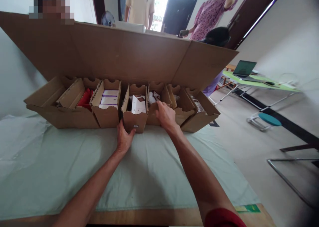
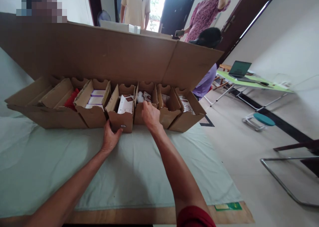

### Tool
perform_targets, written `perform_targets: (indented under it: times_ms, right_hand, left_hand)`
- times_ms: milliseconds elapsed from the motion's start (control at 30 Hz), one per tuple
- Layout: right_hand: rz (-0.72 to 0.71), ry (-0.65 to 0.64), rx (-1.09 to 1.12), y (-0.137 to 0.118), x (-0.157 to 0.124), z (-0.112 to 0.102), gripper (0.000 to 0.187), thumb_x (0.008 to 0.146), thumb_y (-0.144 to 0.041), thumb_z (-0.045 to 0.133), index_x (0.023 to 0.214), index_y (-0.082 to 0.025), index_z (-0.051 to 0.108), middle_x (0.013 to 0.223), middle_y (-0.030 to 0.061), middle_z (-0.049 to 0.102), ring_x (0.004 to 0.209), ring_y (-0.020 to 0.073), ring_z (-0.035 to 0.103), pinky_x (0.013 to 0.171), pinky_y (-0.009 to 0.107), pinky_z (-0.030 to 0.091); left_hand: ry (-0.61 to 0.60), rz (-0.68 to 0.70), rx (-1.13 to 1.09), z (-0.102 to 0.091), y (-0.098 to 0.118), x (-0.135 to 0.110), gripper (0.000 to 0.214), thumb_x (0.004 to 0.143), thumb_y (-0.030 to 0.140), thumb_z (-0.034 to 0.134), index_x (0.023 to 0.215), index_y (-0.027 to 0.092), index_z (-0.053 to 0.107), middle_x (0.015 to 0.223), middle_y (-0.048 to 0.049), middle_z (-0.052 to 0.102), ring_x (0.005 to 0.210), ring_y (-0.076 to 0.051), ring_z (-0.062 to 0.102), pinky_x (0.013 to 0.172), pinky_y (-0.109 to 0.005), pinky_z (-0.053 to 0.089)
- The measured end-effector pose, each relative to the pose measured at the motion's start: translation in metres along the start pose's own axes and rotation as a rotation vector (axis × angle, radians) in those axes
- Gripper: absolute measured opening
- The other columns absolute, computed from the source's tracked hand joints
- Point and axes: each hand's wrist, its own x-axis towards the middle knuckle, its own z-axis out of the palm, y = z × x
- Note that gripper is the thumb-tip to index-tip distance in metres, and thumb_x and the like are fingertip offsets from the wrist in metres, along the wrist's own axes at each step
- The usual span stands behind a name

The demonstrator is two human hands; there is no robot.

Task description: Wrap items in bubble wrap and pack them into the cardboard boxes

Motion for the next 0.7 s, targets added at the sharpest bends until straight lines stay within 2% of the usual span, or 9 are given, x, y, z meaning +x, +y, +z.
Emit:
perform_targets:
  times_ms: [100,233,400,600,700]
  right_hand:
    - [-0.02,-0.05,-0.095,0.005,0.007,-0.003,0.03,0.097,-0.014,0.045,0.12,-0.02,0.065,0.12,0.0138,0.071,0.106,0.0264,0.069,0.081,0.032,0.05]
    - [-0.058,0.016,-0.064,0.014,-0.013,-0.001,0.027,0.096,-0.014,0.046,0.111,-0.019,0.067,0.113,0.012,0.073,0.098,0.0251,0.068,0.074,0.031,0.045]
    - [-0.081,0.08,0.022,0.021,-0.035,0.0,0.026,0.094,-0.015,0.047,0.108,-0.02,0.069,0.109,0.0095,0.073,0.094,0.023,0.066,0.072,0.03,0.043]
    - [-0.082,0.097,0.078,0.023,-0.038,0.0,0.025,0.094,-0.015,0.048,0.109,-0.018,0.068,0.112,0.0104,0.072,0.096,0.0236,0.065,0.075,0.03,0.043]
    - [-0.071,0.093,0.077,0.021,-0.037,0.003,0.025,0.095,-0.014,0.048,0.108,-0.017,0.068,0.112,0.0106,0.071,0.097,0.0236,0.065,0.075,0.03,0.042]
  left_hand:
    - [-0.017,-0.008,-0.015,0.0,0.001,0.003,0.079,0.073,0.028,0.08,0.143,0.019,0.045,0.138,-0.0178,0.056,0.134,-0.034,0.052,0.115,-0.054,0.041]
    - [-0.105,-0.021,-0.058,-0.007,0.003,0.008,0.067,0.076,0.027,0.076,0.137,0.017,0.051,0.133,-0.0166,0.063,0.128,-0.031,0.059,0.112,-0.05,0.045]
    - [-0.212,-0.052,-0.133,-0.013,0.005,0.017,0.064,0.076,0.026,0.074,0.136,0.019,0.052,0.137,-0.0139,0.064,0.13,-0.028,0.06,0.115,-0.047,0.044]
    - [-0.254,-0.057,-0.157,-0.009,0.005,0.024,0.064,0.079,0.028,0.072,0.139,0.017,0.052,0.137,-0.0145,0.065,0.132,-0.028,0.059,0.117,-0.048,0.042]
    - [-0.226,-0.06,-0.127,-0.003,0.002,0.026,0.066,0.078,0.028,0.074,0.139,0.017,0.052,0.137,-0.0144,0.065,0.134,-0.029,0.058,0.118,-0.048,0.04]
